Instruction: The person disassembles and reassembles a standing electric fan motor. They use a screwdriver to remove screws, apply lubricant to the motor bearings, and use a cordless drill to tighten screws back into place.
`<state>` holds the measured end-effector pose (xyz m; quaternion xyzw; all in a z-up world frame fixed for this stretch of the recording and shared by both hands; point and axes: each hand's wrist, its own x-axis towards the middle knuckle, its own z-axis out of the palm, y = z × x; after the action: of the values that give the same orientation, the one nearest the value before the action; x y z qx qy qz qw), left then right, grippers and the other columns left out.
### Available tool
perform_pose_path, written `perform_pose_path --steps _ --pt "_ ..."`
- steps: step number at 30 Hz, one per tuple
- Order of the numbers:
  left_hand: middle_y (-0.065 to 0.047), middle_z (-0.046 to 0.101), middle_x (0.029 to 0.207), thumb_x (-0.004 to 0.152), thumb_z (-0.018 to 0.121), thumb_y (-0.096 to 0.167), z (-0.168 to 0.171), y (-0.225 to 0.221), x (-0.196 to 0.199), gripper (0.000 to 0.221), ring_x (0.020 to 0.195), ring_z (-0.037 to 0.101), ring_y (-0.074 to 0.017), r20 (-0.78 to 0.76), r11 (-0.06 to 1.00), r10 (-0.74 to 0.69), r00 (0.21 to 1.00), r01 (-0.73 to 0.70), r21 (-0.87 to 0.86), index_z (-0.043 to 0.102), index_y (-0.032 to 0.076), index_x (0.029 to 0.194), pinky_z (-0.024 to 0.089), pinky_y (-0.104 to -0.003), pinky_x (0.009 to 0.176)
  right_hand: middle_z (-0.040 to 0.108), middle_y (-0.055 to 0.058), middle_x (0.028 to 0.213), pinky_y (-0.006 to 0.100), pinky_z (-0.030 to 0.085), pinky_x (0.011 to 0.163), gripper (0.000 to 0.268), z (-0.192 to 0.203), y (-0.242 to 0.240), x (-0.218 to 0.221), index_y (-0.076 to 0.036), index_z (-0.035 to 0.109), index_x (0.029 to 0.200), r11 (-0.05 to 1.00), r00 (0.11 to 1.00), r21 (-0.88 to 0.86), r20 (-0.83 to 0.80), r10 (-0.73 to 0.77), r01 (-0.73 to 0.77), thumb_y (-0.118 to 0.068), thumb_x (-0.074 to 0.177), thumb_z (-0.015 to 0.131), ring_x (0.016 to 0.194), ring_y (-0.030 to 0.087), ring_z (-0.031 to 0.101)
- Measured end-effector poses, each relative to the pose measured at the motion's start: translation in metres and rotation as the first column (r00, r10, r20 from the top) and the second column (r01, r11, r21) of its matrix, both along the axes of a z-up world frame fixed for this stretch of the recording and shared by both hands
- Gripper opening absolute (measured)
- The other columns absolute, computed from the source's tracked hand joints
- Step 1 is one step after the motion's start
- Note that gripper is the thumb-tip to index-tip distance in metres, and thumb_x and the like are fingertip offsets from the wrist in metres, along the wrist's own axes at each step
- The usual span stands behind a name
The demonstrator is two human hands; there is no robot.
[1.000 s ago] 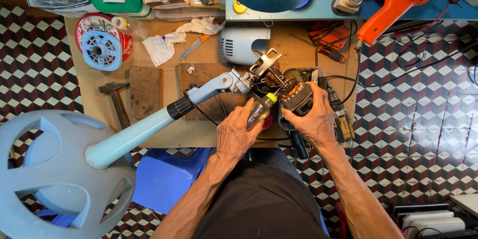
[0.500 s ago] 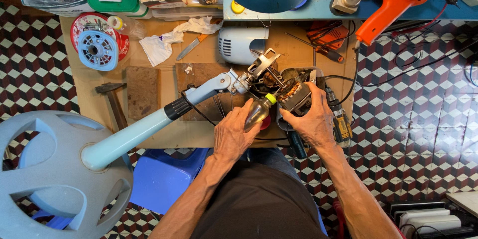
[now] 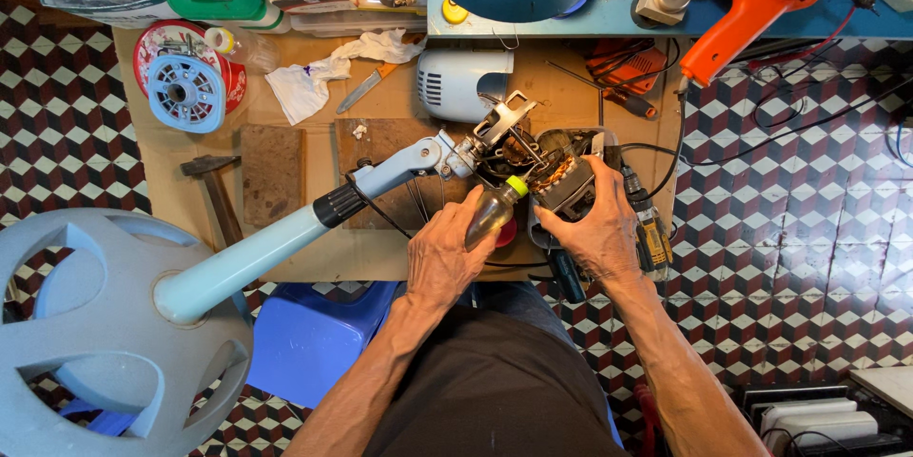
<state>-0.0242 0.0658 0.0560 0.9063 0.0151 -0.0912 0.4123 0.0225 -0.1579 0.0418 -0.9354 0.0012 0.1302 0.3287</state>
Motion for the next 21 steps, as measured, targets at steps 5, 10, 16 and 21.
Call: perform_pose_path --steps 5,10,16,21 --pt "-0.010 0.068 0.100 0.086 0.076 0.024 0.002 -0.002 -0.001 0.061 0.089 0.070 -0.0273 0.008 1.000 -0.006 1.000 0.006 -0.024 0.057 0.007 0.141 0.057 -0.040 0.078 0.051 0.024 0.132 0.047 0.057 0.092 0.093 0.002 0.001 0.002 -0.002 0.039 0.145 1.000 1.000 0.005 -0.023 -0.008 0.009 -0.037 0.073 0.087 0.114 0.037 0.064" --pt "-0.010 0.068 0.103 0.087 0.076 0.022 -0.004 -0.001 -0.002 0.060 0.090 0.070 -0.0282 0.005 1.000 -0.007 1.000 0.007 -0.006 0.056 0.007 0.141 0.056 -0.040 0.078 0.053 0.022 0.132 0.047 0.057 0.093 0.091 0.004 0.002 0.001 -0.002 0.041 0.144 1.000 1.000 0.006 0.006 -0.012 0.012 -0.036 0.073 0.087 0.114 0.037 0.065" --pt "-0.009 0.068 0.100 0.087 0.076 0.023 -0.009 0.001 -0.004 0.061 0.087 0.070 -0.0248 -0.027 1.000 -0.009 1.000 0.009 0.005 0.056 0.006 0.142 0.057 -0.038 0.076 0.051 0.024 0.130 0.047 0.057 0.091 0.093 0.004 0.002 0.002 -0.002 0.040 0.145 1.000 0.999 0.000 -0.036 -0.015 0.015 -0.036 0.072 0.087 0.113 0.037 0.064" --pt "-0.009 0.068 0.101 0.088 0.076 0.022 -0.009 0.001 -0.004 0.060 0.088 0.071 -0.0247 -0.005 1.000 0.021 1.000 -0.021 -0.013 0.056 0.005 0.141 0.057 -0.038 0.075 0.051 0.023 0.133 0.046 0.058 0.091 0.094 0.004 0.002 0.002 -0.002 0.040 0.145 0.999 0.998 0.008 -0.048 -0.034 0.034 -0.037 0.072 0.087 0.113 0.037 0.065"
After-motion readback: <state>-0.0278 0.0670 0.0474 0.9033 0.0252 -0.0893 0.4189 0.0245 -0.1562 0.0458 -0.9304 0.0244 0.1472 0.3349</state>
